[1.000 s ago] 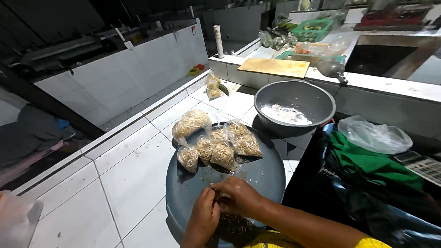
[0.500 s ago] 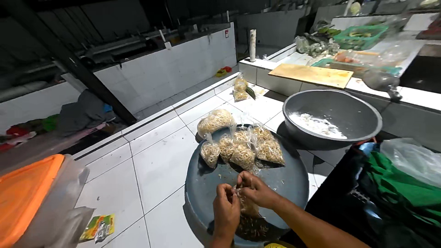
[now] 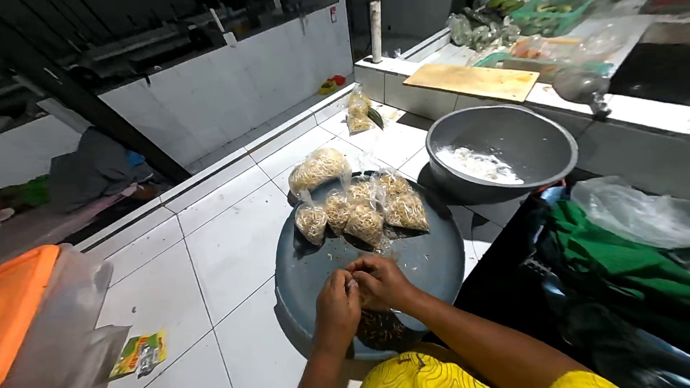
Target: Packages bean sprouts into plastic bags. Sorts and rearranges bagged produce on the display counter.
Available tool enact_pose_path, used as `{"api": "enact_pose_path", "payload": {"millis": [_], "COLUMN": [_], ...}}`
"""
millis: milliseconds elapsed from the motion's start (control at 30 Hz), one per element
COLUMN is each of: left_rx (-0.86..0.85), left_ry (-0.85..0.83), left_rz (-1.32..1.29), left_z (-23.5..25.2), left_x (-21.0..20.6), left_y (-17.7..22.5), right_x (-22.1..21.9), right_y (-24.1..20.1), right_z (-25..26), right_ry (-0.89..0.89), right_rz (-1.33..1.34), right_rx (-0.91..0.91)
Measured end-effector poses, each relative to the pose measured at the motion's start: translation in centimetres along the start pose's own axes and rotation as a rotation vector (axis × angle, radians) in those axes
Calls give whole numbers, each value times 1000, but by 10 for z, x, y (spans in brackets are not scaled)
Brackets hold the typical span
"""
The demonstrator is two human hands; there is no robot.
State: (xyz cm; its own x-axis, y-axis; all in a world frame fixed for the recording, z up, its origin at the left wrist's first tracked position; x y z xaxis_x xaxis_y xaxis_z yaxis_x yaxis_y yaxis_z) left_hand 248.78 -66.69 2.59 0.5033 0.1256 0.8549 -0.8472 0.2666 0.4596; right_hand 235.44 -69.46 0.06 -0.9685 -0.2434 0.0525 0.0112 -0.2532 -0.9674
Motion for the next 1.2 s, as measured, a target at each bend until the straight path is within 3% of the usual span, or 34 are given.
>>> {"api": "enact_pose_path", "payload": {"millis": [133, 467, 567, 667, 800, 900, 1033, 1133, 1200], "left_rx": [54, 92, 85, 31, 171, 325, 317, 313, 294], "left_ry": [-26, 190, 175, 162, 208, 324, 367, 182, 5], "left_rz": [-175, -679, -605, -442, -729, -441, -189, -161, -149], "left_z": [5, 9, 19, 39, 75, 113, 178, 220, 239], "left_x": [2, 38, 43, 42, 23, 20, 23, 2, -16], "left_y": [-7, -1, 2, -7, -32, -50, -64, -70, -66], "right_x": [-1, -18, -15, 7, 83, 139, 166, 170, 176], "right_y": [-4, -4, -2, 3, 11, 28, 41, 41, 47], "right_z": [-5, -4, 3, 9, 35, 69, 114, 134, 141], "right_ry": [-55, -42, -58, -12, 284, 368, 243, 126, 67], "right_rz": [-212, -336, -330, -262, -427, -589, -795, -888, -848], "right_rx": [130, 224, 211, 164, 35, -126, -268, -445, -458]}}
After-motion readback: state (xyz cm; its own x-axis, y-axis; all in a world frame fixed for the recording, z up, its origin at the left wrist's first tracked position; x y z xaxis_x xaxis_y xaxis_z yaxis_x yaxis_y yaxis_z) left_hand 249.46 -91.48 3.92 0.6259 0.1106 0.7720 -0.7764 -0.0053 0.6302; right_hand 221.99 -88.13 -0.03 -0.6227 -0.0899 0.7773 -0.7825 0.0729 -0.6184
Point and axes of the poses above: each hand's wrist, its own z-axis towards the middle knuckle, its own x-axis out of the back of the hand, y = z × x, the point moved 8 cm from there along z, towards the middle knuckle, and after that the axes turned 11 degrees about z, right-handed, at the moved point
